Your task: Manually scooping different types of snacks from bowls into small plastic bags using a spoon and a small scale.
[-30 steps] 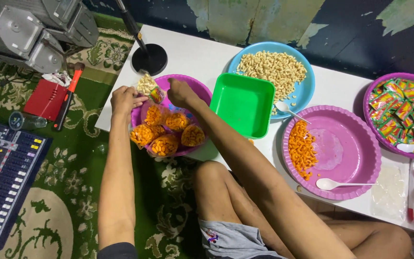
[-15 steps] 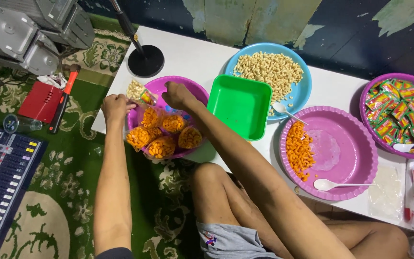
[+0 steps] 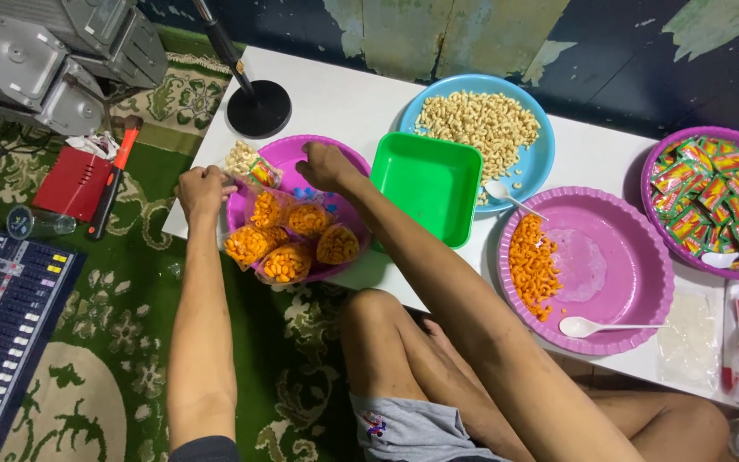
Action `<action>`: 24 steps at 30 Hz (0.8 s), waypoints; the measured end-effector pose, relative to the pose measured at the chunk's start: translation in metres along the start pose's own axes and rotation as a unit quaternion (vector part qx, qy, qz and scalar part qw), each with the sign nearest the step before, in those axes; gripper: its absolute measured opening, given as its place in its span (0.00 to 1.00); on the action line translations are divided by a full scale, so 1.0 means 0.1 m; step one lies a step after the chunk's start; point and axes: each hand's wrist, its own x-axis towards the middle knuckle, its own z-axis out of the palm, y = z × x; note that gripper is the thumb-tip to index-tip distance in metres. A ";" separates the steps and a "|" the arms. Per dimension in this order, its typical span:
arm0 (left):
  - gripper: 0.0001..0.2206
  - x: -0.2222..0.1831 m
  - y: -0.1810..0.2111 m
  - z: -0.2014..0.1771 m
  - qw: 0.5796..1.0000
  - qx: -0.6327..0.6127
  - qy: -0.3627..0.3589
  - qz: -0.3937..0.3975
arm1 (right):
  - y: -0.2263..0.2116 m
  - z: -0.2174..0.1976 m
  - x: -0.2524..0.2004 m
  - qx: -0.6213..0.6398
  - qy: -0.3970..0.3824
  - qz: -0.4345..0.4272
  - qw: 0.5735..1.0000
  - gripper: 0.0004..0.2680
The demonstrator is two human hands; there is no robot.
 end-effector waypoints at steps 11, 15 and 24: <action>0.18 -0.25 0.29 0.01 0.999 -0.003 0.010 -0.043 | -0.40 -0.33 -0.28 0.014 -0.030 0.012 0.999 0.18; 0.27 -0.16 0.23 0.01 0.997 0.063 0.019 -0.045 | -0.65 -0.53 -0.44 0.037 -0.019 0.013 0.999 0.18; 0.12 -0.16 0.32 -0.05 0.982 -0.005 0.160 0.098 | -0.85 -0.87 -0.61 0.154 0.125 -0.062 0.978 0.11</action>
